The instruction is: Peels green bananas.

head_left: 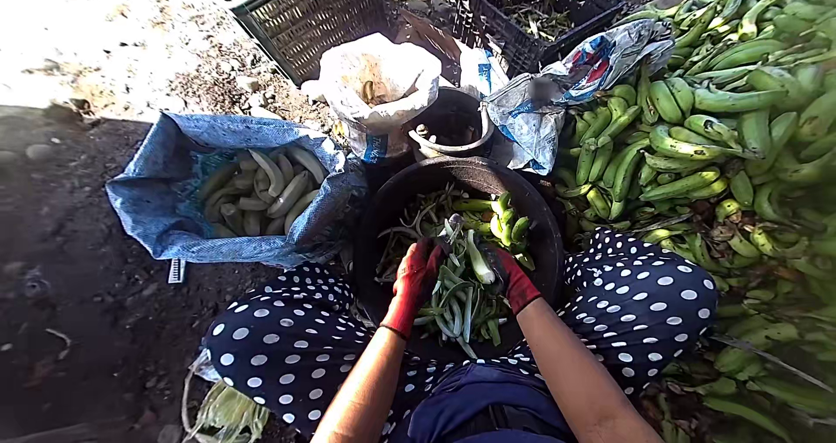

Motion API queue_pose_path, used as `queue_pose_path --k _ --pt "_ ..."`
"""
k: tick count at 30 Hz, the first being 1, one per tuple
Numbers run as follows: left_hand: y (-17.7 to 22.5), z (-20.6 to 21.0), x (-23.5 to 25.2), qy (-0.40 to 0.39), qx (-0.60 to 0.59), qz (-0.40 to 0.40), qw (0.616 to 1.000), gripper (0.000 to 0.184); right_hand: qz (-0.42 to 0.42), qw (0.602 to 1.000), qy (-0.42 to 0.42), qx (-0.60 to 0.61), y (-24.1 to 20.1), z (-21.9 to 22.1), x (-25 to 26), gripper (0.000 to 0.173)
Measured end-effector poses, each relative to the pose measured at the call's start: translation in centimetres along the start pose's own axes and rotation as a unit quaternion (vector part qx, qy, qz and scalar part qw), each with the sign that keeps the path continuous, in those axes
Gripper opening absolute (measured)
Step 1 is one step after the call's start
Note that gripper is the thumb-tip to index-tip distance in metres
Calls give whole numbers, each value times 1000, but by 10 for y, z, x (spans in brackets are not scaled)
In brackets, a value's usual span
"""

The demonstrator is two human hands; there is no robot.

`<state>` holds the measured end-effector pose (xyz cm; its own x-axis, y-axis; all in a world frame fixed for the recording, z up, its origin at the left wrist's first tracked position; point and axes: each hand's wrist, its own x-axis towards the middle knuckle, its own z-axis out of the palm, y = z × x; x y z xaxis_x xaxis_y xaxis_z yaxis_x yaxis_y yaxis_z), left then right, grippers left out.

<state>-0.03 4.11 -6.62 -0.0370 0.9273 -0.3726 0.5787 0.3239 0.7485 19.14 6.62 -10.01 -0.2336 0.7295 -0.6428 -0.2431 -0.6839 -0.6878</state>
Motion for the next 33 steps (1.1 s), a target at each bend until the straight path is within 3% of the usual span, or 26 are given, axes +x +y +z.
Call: queue_pose_path --k 3,5,9,11,13,17,20,22,25,27,30,33 --pt "-2 20 -17 -97 -32 47 994 43 -61 995 71 -45 -5 -7 13 37" --pt "-2 28 -20 -108 -15 59 992 43 -59 995 63 -47 -13 -6 11 37" --pt "-4 9 3 16 68 -3 998 39 2 998 -57 -8 -4 6 -2 38" --pt "-11 0 14 87 89 -37 992 41 20 997 -66 -43 -3 7 -8 37" --pt "-11 -2 11 97 28 -21 995 39 9 998 -37 -39 -3 3 -7 40" --pt "4 13 -13 -58 -62 39 996 41 -59 994 88 -35 -14 -7 7 44" --pt "6 31 -26 -102 -34 80 991 44 -107 974 184 -81 -29 3 3 37" --pt "4 32 -22 -80 -7 61 995 44 -95 982 152 -64 -26 6 4 37" --pt "-3 18 1 5 -8 8 1000 38 -25 999 -39 -24 -15 11 -4 34" --pt "-8 7 10 40 -21 -18 999 39 12 994 -73 -77 -10 13 -10 33" --pt "-3 9 4 13 -34 -11 999 40 -30 984 45 -170 -9 7 -2 39" --pt "4 25 -15 -39 1 36 999 44 -81 969 180 -146 -10 4 16 43"
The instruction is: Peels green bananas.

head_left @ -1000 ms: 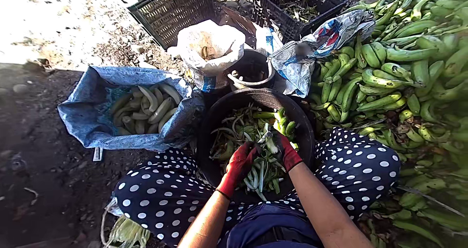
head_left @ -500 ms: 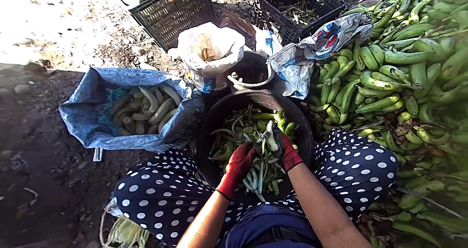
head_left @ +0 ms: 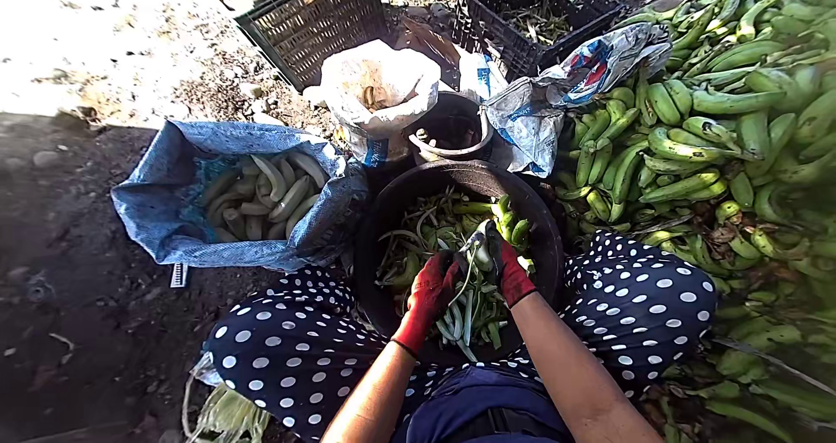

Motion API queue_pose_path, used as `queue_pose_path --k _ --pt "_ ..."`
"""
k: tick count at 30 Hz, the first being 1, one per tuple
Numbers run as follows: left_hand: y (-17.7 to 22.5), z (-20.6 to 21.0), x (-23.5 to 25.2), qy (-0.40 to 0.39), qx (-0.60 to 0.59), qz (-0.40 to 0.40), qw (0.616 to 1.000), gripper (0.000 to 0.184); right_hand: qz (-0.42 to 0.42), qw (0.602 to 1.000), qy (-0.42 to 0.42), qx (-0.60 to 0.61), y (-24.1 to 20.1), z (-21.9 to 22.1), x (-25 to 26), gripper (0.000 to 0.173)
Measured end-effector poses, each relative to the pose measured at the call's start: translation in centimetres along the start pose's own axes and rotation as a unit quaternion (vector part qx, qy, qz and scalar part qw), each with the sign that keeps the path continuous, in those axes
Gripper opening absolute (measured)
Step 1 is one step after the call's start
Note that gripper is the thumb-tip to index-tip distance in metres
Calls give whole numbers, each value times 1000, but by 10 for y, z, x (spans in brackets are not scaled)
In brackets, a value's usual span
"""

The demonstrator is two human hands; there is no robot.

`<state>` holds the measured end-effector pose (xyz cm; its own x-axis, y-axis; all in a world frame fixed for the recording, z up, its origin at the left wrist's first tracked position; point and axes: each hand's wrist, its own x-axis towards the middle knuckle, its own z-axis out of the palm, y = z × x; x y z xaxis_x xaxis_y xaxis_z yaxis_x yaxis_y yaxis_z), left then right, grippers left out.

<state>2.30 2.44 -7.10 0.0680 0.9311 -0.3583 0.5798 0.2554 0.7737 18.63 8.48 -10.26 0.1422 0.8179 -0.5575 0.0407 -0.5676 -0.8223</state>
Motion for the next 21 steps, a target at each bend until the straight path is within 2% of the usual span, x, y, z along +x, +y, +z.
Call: queue_pose_path --k 3,6,8,10,12,13,14,15,18,21 --pt "7 12 -9 -8 70 23 997 49 -1 991 122 57 -17 4 -3 45" --pt "10 11 -6 -3 87 1 996 48 -17 988 145 45 -28 12 -12 46" --pt "6 4 4 -1 59 -24 998 45 -27 997 69 -21 -26 12 -18 43" --pt "-3 -7 14 7 27 -37 999 42 -34 995 -69 -63 -18 9 -21 38" --pt "-14 -19 25 19 12 -36 999 40 -39 966 -209 -146 -19 -2 -24 37" --pt "-18 -23 28 23 9 -41 999 41 -36 951 -251 -179 -23 -6 -27 38" --pt "-20 -25 28 28 3 -45 999 41 -33 946 -260 -191 -25 -8 -28 38" --pt "-19 -24 27 33 -6 -40 999 41 -30 953 -240 -183 -22 -8 -25 39" --pt "-12 -10 18 18 7 12 1000 43 1 993 -99 -65 -1 -3 -2 42" --pt "-1 5 1 27 102 84 991 49 44 990 -15 132 0 4 2 44"
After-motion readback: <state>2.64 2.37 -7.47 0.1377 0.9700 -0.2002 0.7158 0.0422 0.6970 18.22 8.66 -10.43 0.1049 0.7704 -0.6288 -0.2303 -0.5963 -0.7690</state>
